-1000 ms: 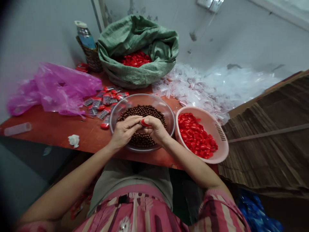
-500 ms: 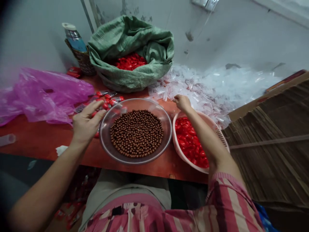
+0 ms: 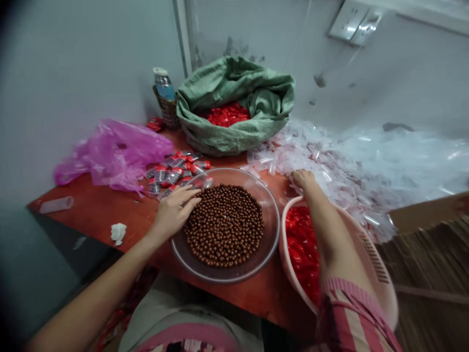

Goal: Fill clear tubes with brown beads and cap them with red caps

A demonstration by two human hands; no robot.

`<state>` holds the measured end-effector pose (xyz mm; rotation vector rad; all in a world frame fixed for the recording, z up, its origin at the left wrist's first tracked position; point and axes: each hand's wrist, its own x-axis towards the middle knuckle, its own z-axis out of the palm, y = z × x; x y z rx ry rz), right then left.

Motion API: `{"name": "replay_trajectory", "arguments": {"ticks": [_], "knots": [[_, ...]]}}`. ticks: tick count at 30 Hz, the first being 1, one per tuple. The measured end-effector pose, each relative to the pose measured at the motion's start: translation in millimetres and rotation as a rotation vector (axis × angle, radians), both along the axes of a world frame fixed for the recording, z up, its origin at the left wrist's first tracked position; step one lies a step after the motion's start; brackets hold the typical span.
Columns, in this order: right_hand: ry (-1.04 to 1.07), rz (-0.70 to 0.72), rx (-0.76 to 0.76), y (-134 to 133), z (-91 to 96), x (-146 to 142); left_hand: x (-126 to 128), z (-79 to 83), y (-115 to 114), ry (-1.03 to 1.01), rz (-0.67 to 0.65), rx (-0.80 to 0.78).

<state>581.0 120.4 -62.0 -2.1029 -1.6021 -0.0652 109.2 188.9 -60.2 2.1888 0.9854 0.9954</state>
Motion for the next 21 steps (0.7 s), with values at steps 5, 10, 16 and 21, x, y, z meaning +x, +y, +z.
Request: {"name": "replay_trajectory", "arguments": {"ticks": [5, 10, 16, 21], "knots": [[0.027, -0.205, 0.062, 8.5, 28.2, -33.8, 0.1, -3.2, -0.7, 0.017, -0.013, 0.014], [0.918, -0.073, 0.239, 1.6, 63.3, -133.0, -0.8, 5.5, -3.9, 0.012, -0.039, 0.082], [1.400, 0.111, 0.070, -31.1, 74.0, -250.2, 21.3, 35.5, -31.0, -0.245, -0.274, -0.433], [1.111, 0.213, 0.066, -58.8, 69.2, -282.7, 36.4, 37.3, -50.2, -0.610, -0.441, -1.121]]}}
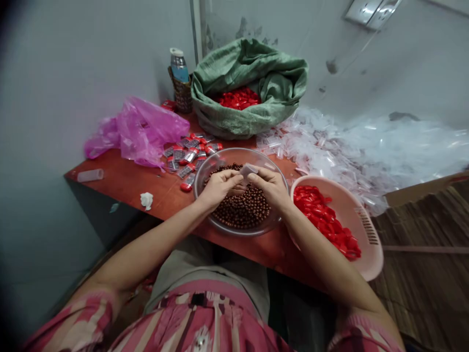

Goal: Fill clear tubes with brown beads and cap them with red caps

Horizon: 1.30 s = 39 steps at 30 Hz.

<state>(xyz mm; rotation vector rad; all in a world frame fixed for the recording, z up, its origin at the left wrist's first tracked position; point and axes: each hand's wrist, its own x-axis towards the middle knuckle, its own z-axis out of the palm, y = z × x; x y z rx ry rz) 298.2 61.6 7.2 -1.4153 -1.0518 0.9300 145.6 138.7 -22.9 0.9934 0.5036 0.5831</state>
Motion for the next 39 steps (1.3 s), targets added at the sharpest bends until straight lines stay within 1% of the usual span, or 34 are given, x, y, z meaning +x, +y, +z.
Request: {"name": "replay_trajectory", "arguments": {"ticks": [1, 3, 6, 8, 10, 12, 14, 15, 16, 19, 20, 22, 24, 27, 29, 31, 32, 33, 34, 35, 37, 38, 39], "knots": [[-0.068, 0.042, 0.017, -4.4, 0.8, -2.1, -1.8, -0.5, -1.9, -0.033, -0.023, -0.078], [-0.136, 0.143, 0.029, -11.0, 3.2, -4.5, -8.7, -0.7, -4.2, -0.071, -0.096, -0.163], [-0.077, 0.206, 0.049, -13.8, 4.0, -5.9, -20.1, 0.2, -5.3, -0.060, -0.199, -0.189], [-0.012, 0.223, 0.060, -11.4, 2.1, -5.7, -24.8, -0.7, -4.7, -0.020, -0.223, -0.165], [0.021, 0.239, 0.046, -6.9, 0.1, -4.8, -27.5, -3.5, -2.9, 0.029, -0.166, -0.088], [0.012, 0.249, 0.011, -2.5, -0.7, -4.0, -29.1, -7.1, -0.5, 0.078, -0.033, 0.010], [-0.010, 0.241, -0.002, 0.6, -0.7, -4.3, -30.0, -10.1, 1.7, 0.105, 0.076, 0.071], [-0.023, 0.230, 0.003, 1.6, -0.9, -5.2, -30.1, -10.9, 2.4, 0.104, 0.092, 0.073], [-0.039, 0.217, 0.017, 2.2, -1.5, -6.3, -30.0, -11.3, 2.9, 0.089, 0.079, 0.058], [-0.150, 0.187, 0.073, 2.4, -4.5, -10.3, -29.1, -10.5, 3.4, 0.003, 0.008, -0.043], [-0.232, 0.186, 0.093, 2.1, -4.9, -11.2, -28.7, -10.3, 3.6, -0.021, 0.021, -0.071], [-0.497, 0.209, 0.124, 1.1, -3.0, -11.6, -27.9, -11.3, 4.5, -0.039, 0.091, -0.076], [-0.849, 0.279, 0.169, -0.2, 2.6, -10.6, -26.7, -14.9, 5.6, -0.010, 0.136, -0.010], [-1.323, 0.457, 0.219, -1.1, 11.2, -5.9, -22.8, -24.1, 6.2, 0.086, 0.113, 0.145], [-1.567, 0.562, 0.158, 0.3, 10.2, 0.7, -19.4, -30.2, 5.8, 0.106, 0.158, 0.242], [-1.762, 0.645, 0.010, 3.7, 1.6, 9.2, -16.6, -34.3, 5.1, 0.082, 0.253, 0.312], [-1.827, 0.687, -0.065, 6.2, -5.1, 12.8, -15.7, -35.4, 4.8, 0.063, 0.292, 0.326], [-1.861, 0.736, -0.120, 9.2, -12.8, 15.2, -15.1, -35.7, 4.5, 0.046, 0.311, 0.327], [-1.859, 0.799, -0.144, 12.6, -20.8, 15.6, -14.9, -35.6, 4.3, 0.032, 0.314, 0.318], [-1.823, 0.871, -0.135, 16.2, -28.6, 14.0, -15.0, -35.1, 4.2, 0.017, 0.308, 0.302], [-1.680, 0.991, -0.071, 22.7, -41.7, 5.1, -15.9, -33.9, 4.0, -0.011, 0.311, 0.283], [-1.587, 1.023, -0.048, 25.2, -46.2, -0.6, -16.7, -33.4, 3.9, -0.016, 0.325, 0.285], [-1.489, 1.027, -0.045, 26.7, -49.1, -6.1, -17.5, -33.0, 3.8, -0.014, 0.341, 0.292]]}}
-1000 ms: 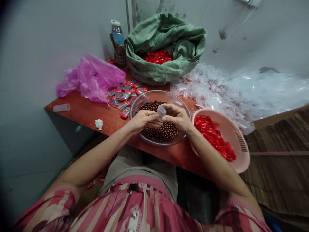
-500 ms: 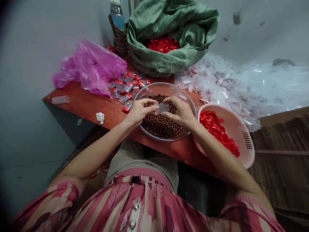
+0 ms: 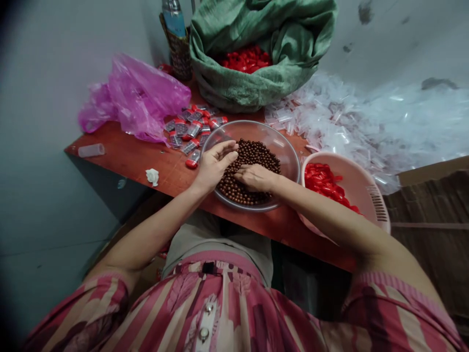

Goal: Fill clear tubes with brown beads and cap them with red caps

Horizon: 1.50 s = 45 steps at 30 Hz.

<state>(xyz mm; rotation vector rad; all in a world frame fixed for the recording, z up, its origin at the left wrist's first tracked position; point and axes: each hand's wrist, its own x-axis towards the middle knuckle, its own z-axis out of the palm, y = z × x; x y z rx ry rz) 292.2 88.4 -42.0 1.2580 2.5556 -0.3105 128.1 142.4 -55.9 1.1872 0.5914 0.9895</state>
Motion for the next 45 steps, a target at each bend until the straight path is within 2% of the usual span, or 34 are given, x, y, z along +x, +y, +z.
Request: {"name": "replay_trajectory", "arguments": {"ticks": [2, 4, 8, 11, 13, 15, 17, 21, 24, 27, 30, 35, 40, 45], "knots": [[0.168, -0.131, -0.057, 0.1, -1.0, -6.7, -1.7, 0.3, -0.5, 0.018, 0.034, 0.020], [0.384, -0.327, -0.117, -4.1, 3.3, -6.2, -2.7, 0.2, -1.1, 0.041, 0.055, 0.036], [0.986, -0.730, -0.351, -20.8, 18.2, 2.9, -3.1, 1.3, -1.1, 0.055, 0.051, 0.005], [1.366, -0.952, -0.379, -32.2, 24.8, 1.5, -5.0, 4.8, 0.5, 0.125, -0.100, -0.006], [1.504, -0.999, -0.335, -36.2, 24.8, -2.9, -7.4, 7.3, 1.9, 0.183, -0.253, 0.066], [1.531, -0.993, -0.312, -37.6, 22.3, -6.7, -9.3, 8.5, 2.8, 0.204, -0.343, 0.162], [1.467, -0.978, -0.271, -37.9, 19.3, -7.8, -10.0, 8.0, 2.9, 0.201, -0.350, 0.190], [1.249, -0.902, -0.028, -39.5, 22.4, -1.7, -8.6, 6.2, 0.9, 0.159, -0.348, 0.010], [1.005, -0.687, 0.189, -40.8, 34.9, 4.4, -9.0, 8.1, -0.4, 0.132, -0.407, -0.052], [0.809, -0.454, 0.296, -41.4, 46.3, 7.7, -11.5, 13.0, -1.3, 0.122, -0.489, -0.077], [0.740, -0.380, 0.340, -42.5, 49.7, 9.0, -14.5, 19.1, -1.3, 0.134, -0.510, -0.109], [0.716, -0.302, 0.293, -44.3, 48.8, 10.8, -16.7, 23.4, 0.4, 0.278, -0.546, 0.032], [0.741, -0.407, 0.304, -46.9, 47.3, 9.9, -16.1, 16.8, 1.2, 0.299, -0.520, -0.021], [0.769, -0.408, 0.235, -51.5, 42.8, 8.8, -17.3, 17.0, 2.6, 0.346, -0.579, 0.049]]}}
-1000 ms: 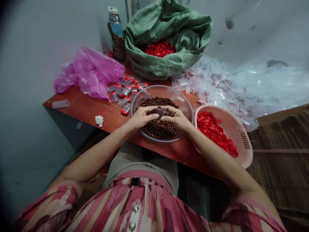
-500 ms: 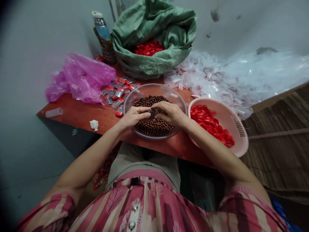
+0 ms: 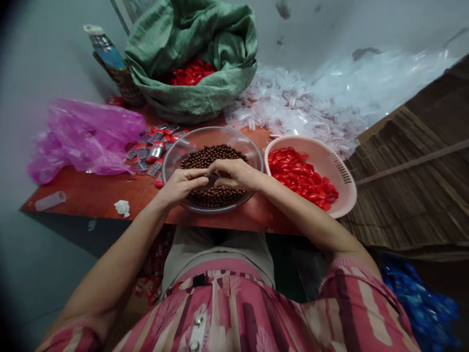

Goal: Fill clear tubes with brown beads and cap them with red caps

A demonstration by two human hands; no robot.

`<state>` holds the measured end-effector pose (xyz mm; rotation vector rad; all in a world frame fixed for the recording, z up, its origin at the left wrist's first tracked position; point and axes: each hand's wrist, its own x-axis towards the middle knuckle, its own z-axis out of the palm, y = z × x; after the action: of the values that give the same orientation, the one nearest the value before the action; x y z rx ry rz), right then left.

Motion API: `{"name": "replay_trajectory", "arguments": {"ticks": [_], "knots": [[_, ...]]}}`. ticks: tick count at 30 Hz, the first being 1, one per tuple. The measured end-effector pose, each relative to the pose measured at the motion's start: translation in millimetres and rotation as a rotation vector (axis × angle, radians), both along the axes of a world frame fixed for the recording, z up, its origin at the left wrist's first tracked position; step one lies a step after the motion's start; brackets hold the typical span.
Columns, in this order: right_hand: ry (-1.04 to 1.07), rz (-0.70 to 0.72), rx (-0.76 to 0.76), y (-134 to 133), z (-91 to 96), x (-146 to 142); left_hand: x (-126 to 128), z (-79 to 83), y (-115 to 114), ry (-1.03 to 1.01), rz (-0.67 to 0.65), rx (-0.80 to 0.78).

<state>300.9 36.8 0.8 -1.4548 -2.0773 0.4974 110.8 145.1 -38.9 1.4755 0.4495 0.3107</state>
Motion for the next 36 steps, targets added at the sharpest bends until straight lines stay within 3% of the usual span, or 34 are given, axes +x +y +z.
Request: {"name": "replay_trajectory", "arguments": {"ticks": [8, 13, 15, 18, 19, 21, 24, 28, 33, 36], "knots": [[0.000, 0.020, -0.084, -2.3, -11.4, 2.4, -0.1, 4.2, -1.5, 0.084, 0.034, 0.246], [0.014, -0.089, -0.142, -21.1, 3.4, 7.0, 1.7, 4.2, -2.4, 0.121, 0.086, 0.208], [0.034, -0.220, -0.140, -35.8, 13.5, 24.0, 1.7, 3.8, -2.1, 0.121, 0.136, 0.121], [-0.173, -0.625, -0.143, -62.0, 23.2, 72.3, 1.8, 2.4, -2.1, 0.096, 0.184, -0.003], [-0.329, -0.784, -0.202, -70.9, 23.8, 91.6, 2.1, 2.0, -2.3, 0.084, 0.201, -0.030], [-0.632, -1.019, -0.459, -87.5, 20.1, 128.2, 2.7, 1.8, -3.1, 0.067, 0.229, -0.063], [-0.775, -1.137, -0.731, -105.2, 4.1, 165.0, 3.4, 2.9, -4.4, 0.062, 0.256, -0.071], [-0.736, -1.200, -0.812, -114.2, -19.8, 179.8, 2.2, 3.4, -5.0, 0.055, 0.270, -0.062], [-0.706, -1.237, -0.773, -121.4, -18.2, 186.6, 1.9, 1.8, -4.9, 0.041, 0.266, -0.070], [-0.423, -1.269, -0.520, -122.8, -4.7, 186.1, 3.2, 2.4, -5.1, 0.011, 0.257, -0.087]]}}
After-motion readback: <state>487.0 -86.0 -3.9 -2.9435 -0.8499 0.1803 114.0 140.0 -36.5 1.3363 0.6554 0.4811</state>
